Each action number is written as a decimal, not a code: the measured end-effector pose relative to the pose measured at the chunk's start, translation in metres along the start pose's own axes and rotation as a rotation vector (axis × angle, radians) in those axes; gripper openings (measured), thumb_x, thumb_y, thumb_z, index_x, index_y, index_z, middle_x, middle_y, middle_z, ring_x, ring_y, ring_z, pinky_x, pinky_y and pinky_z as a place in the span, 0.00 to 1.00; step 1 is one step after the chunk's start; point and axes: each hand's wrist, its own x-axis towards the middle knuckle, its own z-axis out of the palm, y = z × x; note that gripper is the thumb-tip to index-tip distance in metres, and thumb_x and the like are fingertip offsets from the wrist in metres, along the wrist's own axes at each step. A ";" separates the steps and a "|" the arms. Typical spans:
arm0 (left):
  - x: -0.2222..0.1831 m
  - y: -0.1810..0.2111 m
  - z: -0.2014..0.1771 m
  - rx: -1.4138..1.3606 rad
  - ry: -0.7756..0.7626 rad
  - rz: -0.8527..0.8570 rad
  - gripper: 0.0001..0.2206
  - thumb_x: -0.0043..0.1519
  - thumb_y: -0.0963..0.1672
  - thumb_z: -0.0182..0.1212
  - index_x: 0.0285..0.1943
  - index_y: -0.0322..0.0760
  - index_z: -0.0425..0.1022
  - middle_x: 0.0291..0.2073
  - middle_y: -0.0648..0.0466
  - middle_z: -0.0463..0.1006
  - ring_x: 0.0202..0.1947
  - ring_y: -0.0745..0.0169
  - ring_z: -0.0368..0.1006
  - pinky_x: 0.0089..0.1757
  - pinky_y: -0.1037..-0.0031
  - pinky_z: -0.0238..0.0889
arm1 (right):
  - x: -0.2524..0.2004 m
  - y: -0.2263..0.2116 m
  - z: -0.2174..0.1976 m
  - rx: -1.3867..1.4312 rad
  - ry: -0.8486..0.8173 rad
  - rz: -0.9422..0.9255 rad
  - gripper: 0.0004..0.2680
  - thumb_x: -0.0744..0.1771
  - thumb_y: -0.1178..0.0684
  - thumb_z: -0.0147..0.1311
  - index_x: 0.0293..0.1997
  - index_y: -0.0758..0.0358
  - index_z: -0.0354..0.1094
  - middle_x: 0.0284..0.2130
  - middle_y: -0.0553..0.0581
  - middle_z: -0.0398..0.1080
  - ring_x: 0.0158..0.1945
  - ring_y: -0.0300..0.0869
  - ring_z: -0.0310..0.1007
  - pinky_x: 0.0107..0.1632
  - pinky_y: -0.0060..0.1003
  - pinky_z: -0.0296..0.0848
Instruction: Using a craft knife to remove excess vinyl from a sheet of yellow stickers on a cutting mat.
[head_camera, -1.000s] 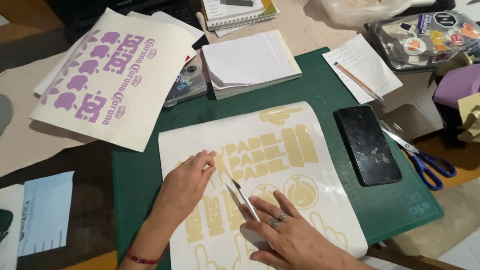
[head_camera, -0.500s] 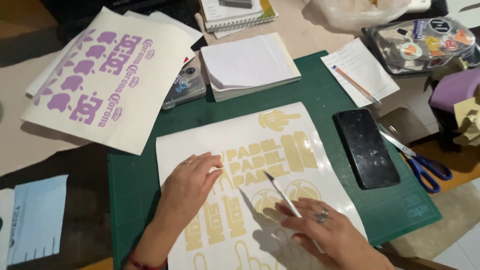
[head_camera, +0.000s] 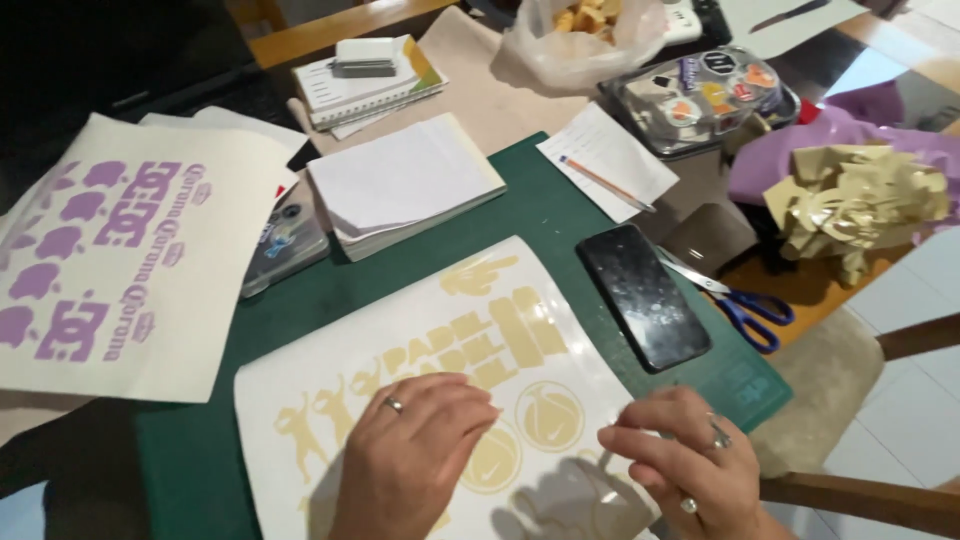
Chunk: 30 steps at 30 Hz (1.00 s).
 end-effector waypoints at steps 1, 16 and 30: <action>0.006 0.005 0.004 -0.116 -0.002 -0.044 0.06 0.60 0.39 0.74 0.44 0.39 0.84 0.42 0.54 0.89 0.46 0.55 0.84 0.49 0.64 0.75 | -0.003 0.003 -0.002 -0.021 -0.019 0.020 0.13 0.73 0.48 0.43 0.48 0.60 0.78 0.38 0.55 0.70 0.38 0.44 0.75 0.45 0.42 0.77; 0.018 0.021 0.041 -0.299 -0.097 -0.156 0.22 0.57 0.45 0.80 0.61 0.43 0.79 0.55 0.55 0.86 0.54 0.56 0.82 0.49 0.64 0.76 | 0.008 0.023 0.008 0.133 -0.161 0.105 0.05 0.71 0.50 0.58 0.46 0.54 0.79 0.35 0.51 0.73 0.32 0.39 0.76 0.35 0.31 0.74; 0.019 0.031 0.030 -0.782 -0.350 -0.404 0.32 0.60 0.54 0.73 0.74 0.47 0.75 0.70 0.55 0.80 0.71 0.59 0.75 0.62 0.64 0.68 | 0.017 0.025 -0.009 -0.258 0.073 0.163 0.03 0.70 0.51 0.55 0.41 0.53 0.75 0.36 0.51 0.74 0.33 0.39 0.76 0.33 0.33 0.71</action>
